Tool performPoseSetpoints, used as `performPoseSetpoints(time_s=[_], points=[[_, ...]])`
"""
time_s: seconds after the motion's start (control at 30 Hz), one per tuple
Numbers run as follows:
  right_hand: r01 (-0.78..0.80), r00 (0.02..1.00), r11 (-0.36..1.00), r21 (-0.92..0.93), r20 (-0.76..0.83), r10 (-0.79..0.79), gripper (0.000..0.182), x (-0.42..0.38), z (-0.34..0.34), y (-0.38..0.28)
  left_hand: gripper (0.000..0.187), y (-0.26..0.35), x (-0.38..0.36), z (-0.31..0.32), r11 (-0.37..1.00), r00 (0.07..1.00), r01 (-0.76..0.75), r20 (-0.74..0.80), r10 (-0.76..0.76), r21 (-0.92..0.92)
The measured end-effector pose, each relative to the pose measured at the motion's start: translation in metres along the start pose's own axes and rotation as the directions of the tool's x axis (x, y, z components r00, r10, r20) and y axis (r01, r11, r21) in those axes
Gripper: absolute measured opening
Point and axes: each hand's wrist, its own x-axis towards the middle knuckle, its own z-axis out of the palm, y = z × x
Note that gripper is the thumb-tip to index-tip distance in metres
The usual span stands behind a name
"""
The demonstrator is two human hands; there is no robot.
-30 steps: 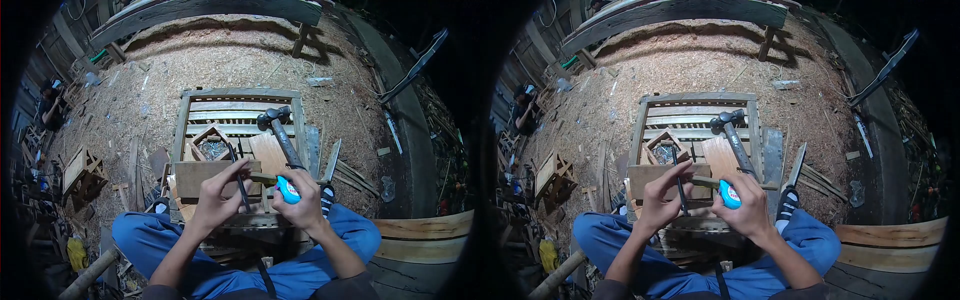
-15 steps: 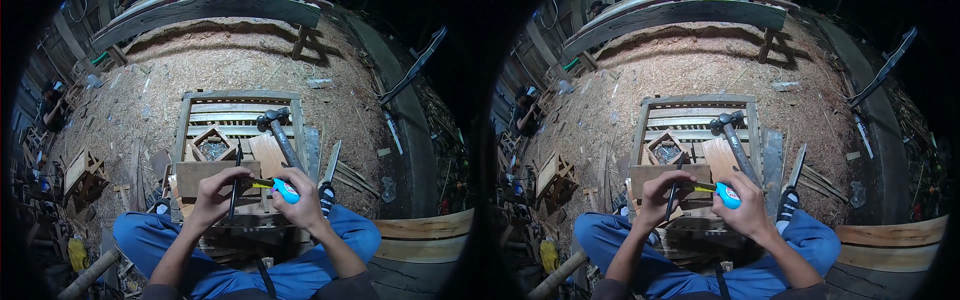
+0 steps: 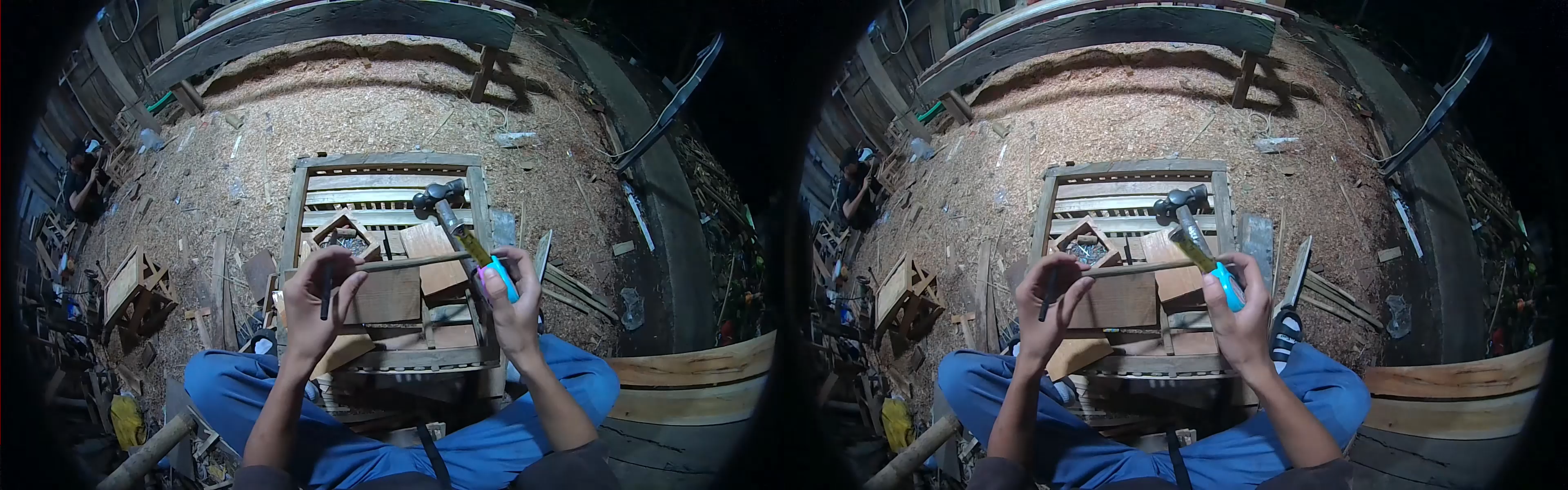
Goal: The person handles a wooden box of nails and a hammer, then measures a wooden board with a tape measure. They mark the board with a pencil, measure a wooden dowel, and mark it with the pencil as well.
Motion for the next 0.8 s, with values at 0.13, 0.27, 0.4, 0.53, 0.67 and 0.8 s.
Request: performPoseSetpoints(time_s=[0.13, 0.27, 0.4, 0.53, 0.67, 0.8], points=[[-0.022, 0.999, 0.999, 0.029, 0.024, 0.021, 0.041, -0.002, 0.006, -0.001, 0.032, 0.003, -0.002, -0.003, 0.999, 0.999, -0.002, -0.050, 0.004, 0.034], [0.042, 0.999, 0.999, -0.020, 0.030, -0.041, 0.037, -0.003, 0.008, 0.005, 0.031, 0.005, -0.003, -0.006, 1.000, 0.998, 0.006, -0.063, -0.005, 0.022], [0.065, 0.997, 0.996, -0.056, 0.051, -0.063, 0.036, -0.003, 0.010, 0.001, 0.031, 0.007, -0.003, -0.009, 0.996, 0.997, 0.035, -0.067, -0.030, 0.076], [0.046, 0.999, 0.986, -0.163, 0.031, -0.041, 0.041, 0.000, 0.016, 0.005, 0.028, 0.007, -0.004, -0.007, 1.000, 0.997, 0.022, -0.078, -0.021, 0.012], [0.006, 0.996, 0.947, -0.322, 0.089, 0.024, 0.046, 0.005, 0.019, 0.011, 0.026, 0.005, -0.005, -0.008, 0.997, 0.995, 0.072, -0.070, -0.074, -0.039], [0.124, 0.974, 0.894, -0.430, 0.223, -0.028, 0.049, 0.008, 0.024, 0.017, 0.026, 0.003, -0.006, -0.013, 0.988, 0.987, 0.138, -0.075, -0.143, -0.069]])
